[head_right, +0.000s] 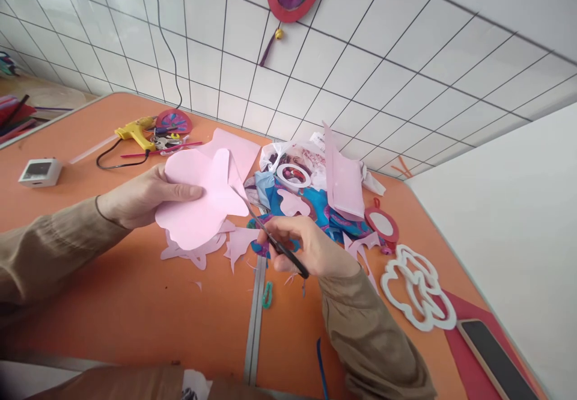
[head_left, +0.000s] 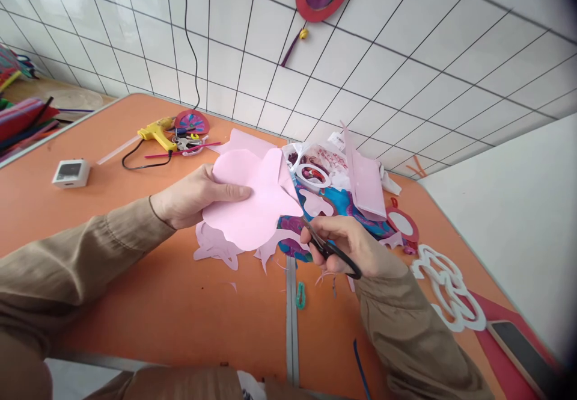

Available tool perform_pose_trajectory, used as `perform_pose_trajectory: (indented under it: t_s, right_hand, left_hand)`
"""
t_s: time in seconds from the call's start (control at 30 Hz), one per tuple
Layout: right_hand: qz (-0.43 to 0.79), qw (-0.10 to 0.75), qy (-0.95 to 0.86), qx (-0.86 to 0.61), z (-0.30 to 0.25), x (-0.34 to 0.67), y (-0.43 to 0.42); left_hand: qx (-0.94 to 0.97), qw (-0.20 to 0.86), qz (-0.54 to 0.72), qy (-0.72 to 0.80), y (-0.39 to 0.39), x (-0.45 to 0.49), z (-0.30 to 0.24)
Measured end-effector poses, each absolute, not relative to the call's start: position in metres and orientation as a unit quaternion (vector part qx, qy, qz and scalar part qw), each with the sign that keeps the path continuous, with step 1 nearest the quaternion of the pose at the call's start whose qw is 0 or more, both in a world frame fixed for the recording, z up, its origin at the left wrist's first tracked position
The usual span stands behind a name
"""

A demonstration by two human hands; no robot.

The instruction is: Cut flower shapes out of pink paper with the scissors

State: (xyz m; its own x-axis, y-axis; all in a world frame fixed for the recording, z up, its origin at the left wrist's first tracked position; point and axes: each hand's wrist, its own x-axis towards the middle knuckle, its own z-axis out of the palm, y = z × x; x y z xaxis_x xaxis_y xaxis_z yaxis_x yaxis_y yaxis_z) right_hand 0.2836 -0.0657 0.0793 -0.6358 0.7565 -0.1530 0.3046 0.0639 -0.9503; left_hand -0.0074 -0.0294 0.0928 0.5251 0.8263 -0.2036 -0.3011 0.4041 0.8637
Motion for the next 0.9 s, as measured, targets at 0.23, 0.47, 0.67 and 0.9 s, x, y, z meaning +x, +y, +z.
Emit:
perform_pose_trajectory:
  t_s: [0.23, 0.47, 0.67, 0.9]
  right_hand:
    - [0.521, 0.127, -0.729, -0.425, 0.073, 0.277, -0.059]
    - [0.246, -0.062, -0.872, -0.419, 0.07, 0.226, -0.094]
    - [0.103, -0.12, -0.918, -0.363, 0.048, 0.207, -0.113]
    - [0.078, -0.105, -0.926, -0.354, 0.047, 0.202, -0.117]
  left_hand:
    - [0.432, 0.722, 0.434, 0.322, -0.025, -0.018, 0.103]
    - [0.45, 0.724, 0.427, 0.302, -0.033, -0.01, 0.102]
    - [0.428, 0.744, 0.418, 0.299, -0.04, 0.007, 0.101]
    - [0.44, 0.737, 0.412, 0.304, -0.048, 0.023, 0.097]
